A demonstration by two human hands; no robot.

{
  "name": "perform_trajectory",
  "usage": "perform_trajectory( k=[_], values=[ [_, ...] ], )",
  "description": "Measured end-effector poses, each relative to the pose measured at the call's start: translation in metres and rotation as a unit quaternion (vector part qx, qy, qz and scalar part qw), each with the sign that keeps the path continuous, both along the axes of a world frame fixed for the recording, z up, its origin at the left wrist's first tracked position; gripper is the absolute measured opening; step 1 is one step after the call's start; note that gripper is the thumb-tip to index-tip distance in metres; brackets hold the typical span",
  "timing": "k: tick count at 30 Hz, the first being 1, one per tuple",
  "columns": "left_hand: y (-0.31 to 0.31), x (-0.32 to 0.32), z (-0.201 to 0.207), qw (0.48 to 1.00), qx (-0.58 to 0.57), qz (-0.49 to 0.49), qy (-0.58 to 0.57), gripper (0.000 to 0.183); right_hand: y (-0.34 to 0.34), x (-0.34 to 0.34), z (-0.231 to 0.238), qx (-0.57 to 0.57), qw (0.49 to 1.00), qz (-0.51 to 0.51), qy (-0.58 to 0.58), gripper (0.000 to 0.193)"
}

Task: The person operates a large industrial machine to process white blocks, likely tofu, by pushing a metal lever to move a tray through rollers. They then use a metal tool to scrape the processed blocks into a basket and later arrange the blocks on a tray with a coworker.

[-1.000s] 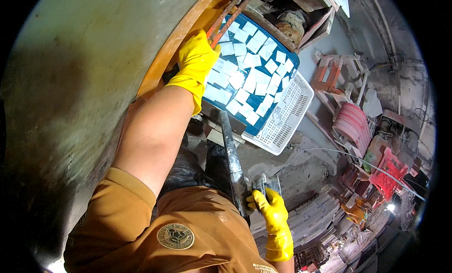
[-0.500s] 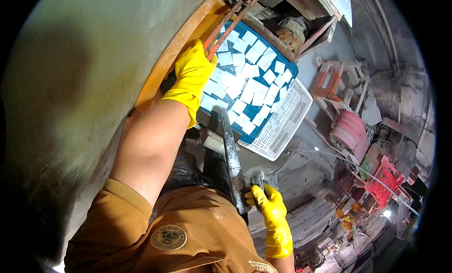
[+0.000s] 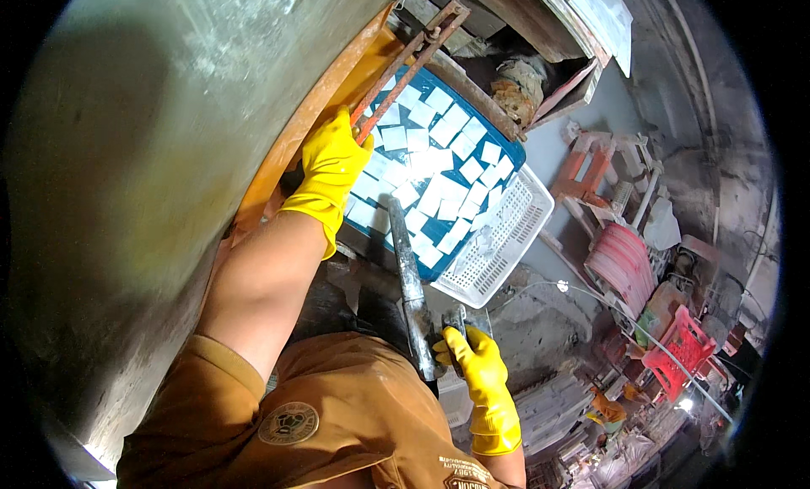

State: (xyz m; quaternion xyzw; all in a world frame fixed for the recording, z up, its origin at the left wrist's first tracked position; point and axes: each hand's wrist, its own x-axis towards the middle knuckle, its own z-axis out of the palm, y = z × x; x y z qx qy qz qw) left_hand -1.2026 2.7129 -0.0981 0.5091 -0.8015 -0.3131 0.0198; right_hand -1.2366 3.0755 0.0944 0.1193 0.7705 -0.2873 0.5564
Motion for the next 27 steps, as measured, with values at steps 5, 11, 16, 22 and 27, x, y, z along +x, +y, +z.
perform_trajectory(
  k=[5,11,16,22,27],
  values=[
    [-0.002,0.002,-0.004,0.999,-0.050,0.003,0.005,0.072,-0.006,-0.018,0.004,0.005,1.000,0.003,-0.022,0.050],
    [-0.004,0.000,-0.002,1.000,-0.028,-0.005,0.010,0.067,-0.008,-0.030,0.005,-0.009,0.999,0.000,-0.043,0.052],
    [-0.006,-0.003,0.003,0.998,-0.060,-0.019,-0.032,0.069,-0.008,-0.031,0.004,-0.034,0.998,0.020,-0.049,0.049],
    [-0.015,0.008,-0.013,0.997,-0.062,-0.031,-0.020,0.064,0.017,-0.014,-0.004,-0.033,0.999,0.032,-0.020,0.047],
    [-0.023,0.012,-0.028,0.993,-0.102,-0.056,-0.006,0.065,0.049,0.010,-0.010,-0.036,0.998,-0.046,0.014,0.045]
  ],
)
